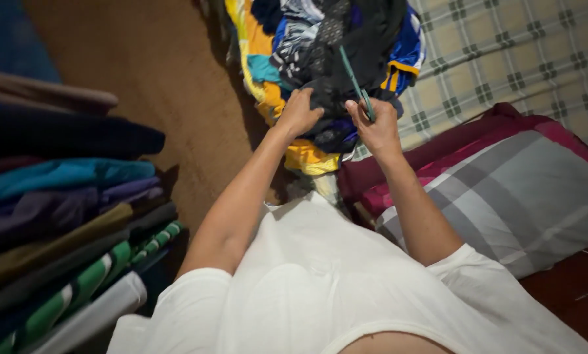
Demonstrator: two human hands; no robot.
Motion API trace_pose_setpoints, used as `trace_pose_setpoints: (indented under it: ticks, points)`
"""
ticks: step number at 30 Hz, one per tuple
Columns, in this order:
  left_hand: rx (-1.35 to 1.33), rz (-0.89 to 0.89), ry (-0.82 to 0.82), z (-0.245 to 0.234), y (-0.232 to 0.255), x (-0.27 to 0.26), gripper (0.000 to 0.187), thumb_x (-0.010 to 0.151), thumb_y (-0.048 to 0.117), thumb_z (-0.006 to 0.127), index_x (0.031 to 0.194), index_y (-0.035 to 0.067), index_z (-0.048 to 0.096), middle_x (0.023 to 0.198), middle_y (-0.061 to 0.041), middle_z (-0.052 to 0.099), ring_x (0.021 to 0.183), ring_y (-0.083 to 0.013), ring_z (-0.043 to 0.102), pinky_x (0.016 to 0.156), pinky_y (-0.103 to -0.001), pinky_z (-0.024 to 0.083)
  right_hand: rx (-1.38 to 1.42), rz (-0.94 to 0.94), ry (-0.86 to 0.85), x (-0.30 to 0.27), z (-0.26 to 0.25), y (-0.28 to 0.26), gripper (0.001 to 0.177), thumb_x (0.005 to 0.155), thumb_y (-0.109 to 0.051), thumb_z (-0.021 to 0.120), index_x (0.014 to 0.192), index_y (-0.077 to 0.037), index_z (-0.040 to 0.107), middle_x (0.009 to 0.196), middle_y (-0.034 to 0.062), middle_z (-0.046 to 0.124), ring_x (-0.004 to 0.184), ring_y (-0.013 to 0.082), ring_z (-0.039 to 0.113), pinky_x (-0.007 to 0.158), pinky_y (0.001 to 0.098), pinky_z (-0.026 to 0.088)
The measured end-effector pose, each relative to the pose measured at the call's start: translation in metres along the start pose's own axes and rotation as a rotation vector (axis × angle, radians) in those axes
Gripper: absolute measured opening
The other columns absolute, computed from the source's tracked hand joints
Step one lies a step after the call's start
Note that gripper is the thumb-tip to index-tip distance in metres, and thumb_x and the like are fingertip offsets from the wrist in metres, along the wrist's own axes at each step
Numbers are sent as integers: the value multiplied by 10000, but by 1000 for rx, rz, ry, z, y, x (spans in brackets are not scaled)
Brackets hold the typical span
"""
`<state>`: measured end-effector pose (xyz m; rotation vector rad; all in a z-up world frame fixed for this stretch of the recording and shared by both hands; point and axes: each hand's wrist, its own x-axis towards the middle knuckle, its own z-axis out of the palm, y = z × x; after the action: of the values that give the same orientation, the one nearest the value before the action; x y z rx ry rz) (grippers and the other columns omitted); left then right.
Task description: The person repeatedly picks up garments from a pile on the bed, places each onto a hanger, and hangs it on a nearby clothing rack. The sequence includes shirts, shorts, and other casual clothing items.
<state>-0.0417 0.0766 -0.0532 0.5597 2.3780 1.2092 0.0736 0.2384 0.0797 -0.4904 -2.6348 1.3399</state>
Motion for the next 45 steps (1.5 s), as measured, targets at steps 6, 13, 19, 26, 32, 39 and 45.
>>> trace_pose_setpoints:
  ticks: [6,13,19,26,32,39,45]
  points:
    - [-175,59,243,67,-2,85,921,691,211,899,1403,-113,411,1372,-347,499,1266,-505,502,1027,-496,429,86,217,64,15,-20,21,383,1030,-322,656,790,-24,659,587,47,569,534,120,556,521,309,426]
    - [-563,-197,-209,114,-10,105,750,763,49,681,1483,-76,510,1356,-296,639,1161,-498,644,933,-486,520,50,98,114,40,-31,44,307,1016,-288,674,869,-20,703,756,77,641,605,151,631,547,322,493]
    - [34,38,597,86,-17,141,905,647,100,832,1381,-146,363,1261,-412,554,1160,-559,574,982,-516,466,-78,-66,141,58,-25,56,248,1015,-236,697,896,-19,717,798,159,663,737,291,672,684,396,506]
    - [-341,206,287,38,111,78,177,897,178,722,1009,42,706,938,-191,744,880,-334,762,757,-421,582,-173,-139,344,87,-27,82,244,1021,-243,731,967,-6,746,873,198,691,815,343,674,719,420,506]
    - [-293,268,-45,9,165,-4,189,908,152,761,1077,68,747,888,-149,681,810,-303,671,751,-394,538,178,115,126,109,-42,91,159,936,-147,740,930,11,753,782,20,689,739,111,643,680,306,514]
    - [-467,52,396,-6,127,17,602,866,51,743,1415,67,496,1308,-145,578,1106,-262,622,991,-360,515,647,41,109,66,-109,-22,63,965,-2,706,1025,15,700,853,40,646,714,106,595,630,232,459]
    - [78,403,408,7,73,71,867,601,-188,496,1423,54,632,1562,-302,414,1459,-484,356,1212,-485,225,1052,-203,72,20,-166,-114,125,924,15,644,1049,8,653,907,197,686,560,131,548,491,225,418]
